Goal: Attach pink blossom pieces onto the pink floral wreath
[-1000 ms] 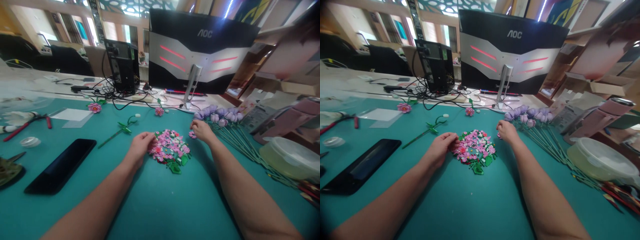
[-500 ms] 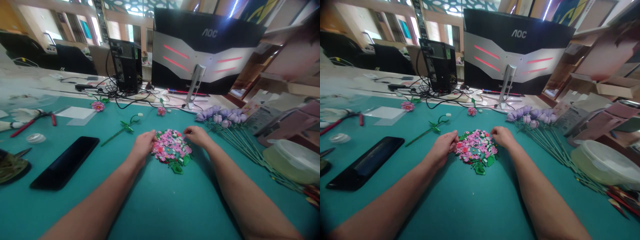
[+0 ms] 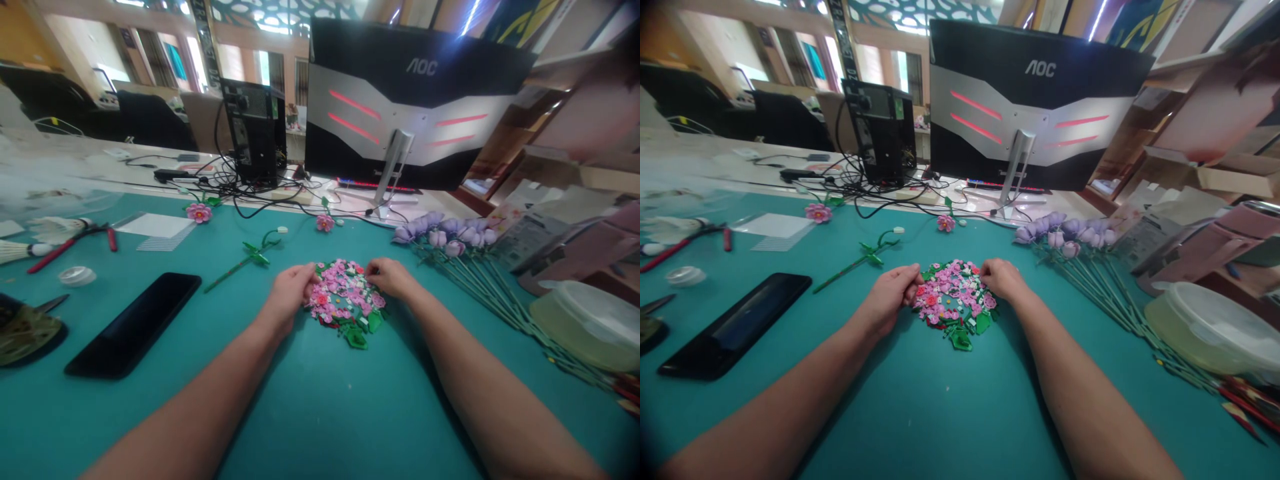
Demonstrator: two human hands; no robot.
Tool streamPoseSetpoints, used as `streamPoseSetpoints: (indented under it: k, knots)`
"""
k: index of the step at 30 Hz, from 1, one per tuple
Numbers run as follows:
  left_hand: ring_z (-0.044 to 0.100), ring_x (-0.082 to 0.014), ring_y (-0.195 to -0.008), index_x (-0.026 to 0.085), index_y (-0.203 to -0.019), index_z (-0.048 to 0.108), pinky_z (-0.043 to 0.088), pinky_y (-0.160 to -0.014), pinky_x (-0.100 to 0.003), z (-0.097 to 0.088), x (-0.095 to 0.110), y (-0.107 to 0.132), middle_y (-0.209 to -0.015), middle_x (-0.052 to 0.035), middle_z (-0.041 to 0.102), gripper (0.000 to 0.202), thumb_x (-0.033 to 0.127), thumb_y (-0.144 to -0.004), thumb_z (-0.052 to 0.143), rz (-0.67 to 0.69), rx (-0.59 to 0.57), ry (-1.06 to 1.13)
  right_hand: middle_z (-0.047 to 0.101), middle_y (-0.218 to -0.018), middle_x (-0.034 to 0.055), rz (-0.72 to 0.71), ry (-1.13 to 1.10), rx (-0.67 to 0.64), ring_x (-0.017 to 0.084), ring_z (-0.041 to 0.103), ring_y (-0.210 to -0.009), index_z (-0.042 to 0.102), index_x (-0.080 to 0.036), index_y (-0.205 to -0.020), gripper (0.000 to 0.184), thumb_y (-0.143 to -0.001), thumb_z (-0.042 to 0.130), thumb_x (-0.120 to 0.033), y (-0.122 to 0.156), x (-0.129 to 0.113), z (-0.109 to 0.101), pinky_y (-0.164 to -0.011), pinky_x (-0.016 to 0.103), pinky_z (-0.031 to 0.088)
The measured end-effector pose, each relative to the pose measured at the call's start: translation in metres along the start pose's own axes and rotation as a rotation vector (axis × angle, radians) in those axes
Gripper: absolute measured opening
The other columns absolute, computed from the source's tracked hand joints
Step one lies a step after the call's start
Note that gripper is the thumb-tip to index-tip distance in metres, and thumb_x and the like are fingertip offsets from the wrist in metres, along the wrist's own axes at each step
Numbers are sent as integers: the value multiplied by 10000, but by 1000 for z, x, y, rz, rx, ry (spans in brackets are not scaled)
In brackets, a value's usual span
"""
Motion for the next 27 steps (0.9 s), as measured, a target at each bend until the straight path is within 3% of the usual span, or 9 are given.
streamPoseSetpoints:
  k: [8,11,16,21,27]
  knots:
    - [351,-67,-408,157,-643,577,277,-422,-207,-1,-4,-2,-457,44,436,329,457,-777,596,-21,-12,-5,664,-733,5,27,-139,64,127,551,-670,673,-184,-771,115,-742,590,-258,-1,4,-13,-580,223,368]
    - [402,-67,-437,138,-685,617,312,-444,-202,1,-6,-2,-506,25,489,314,443,-762,618,-44,-26,-1,626,-661,1,4,-434,109,125,535,-619,643,-169,-749,151,-733,605,-315,3,-8,-23,-565,232,391]
    - [489,-71,-508,127,-928,694,372,-508,-211,5,-8,0,-712,-41,643,307,316,-687,698,-91,-104,38,617,-639,2,-38,-900,-34,106,535,-563,619,-156,-772,226,-685,687,-354,20,-53,-25,-540,233,440]
    - [499,-81,-527,128,-938,720,364,-521,-229,6,-7,2,-767,-72,673,361,351,-654,736,-84,-125,66,637,-635,12,-75,-967,-122,108,554,-563,621,-155,-754,194,-703,683,-332,34,-86,-21,-541,236,450]
    - [476,-87,-512,115,-796,718,350,-508,-233,7,-4,3,-636,-39,629,362,407,-594,789,-36,-98,18,580,-607,-21,-118,-862,-104,97,500,-549,603,-151,-727,225,-691,687,-356,40,-98,-21,-509,219,387]
Point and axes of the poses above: each hand's wrist, its own y-axis away from the middle knuckle, its own z-axis out of the palm, x = y × z, the point moved 4 cm from there along -y, towards the middle knuckle
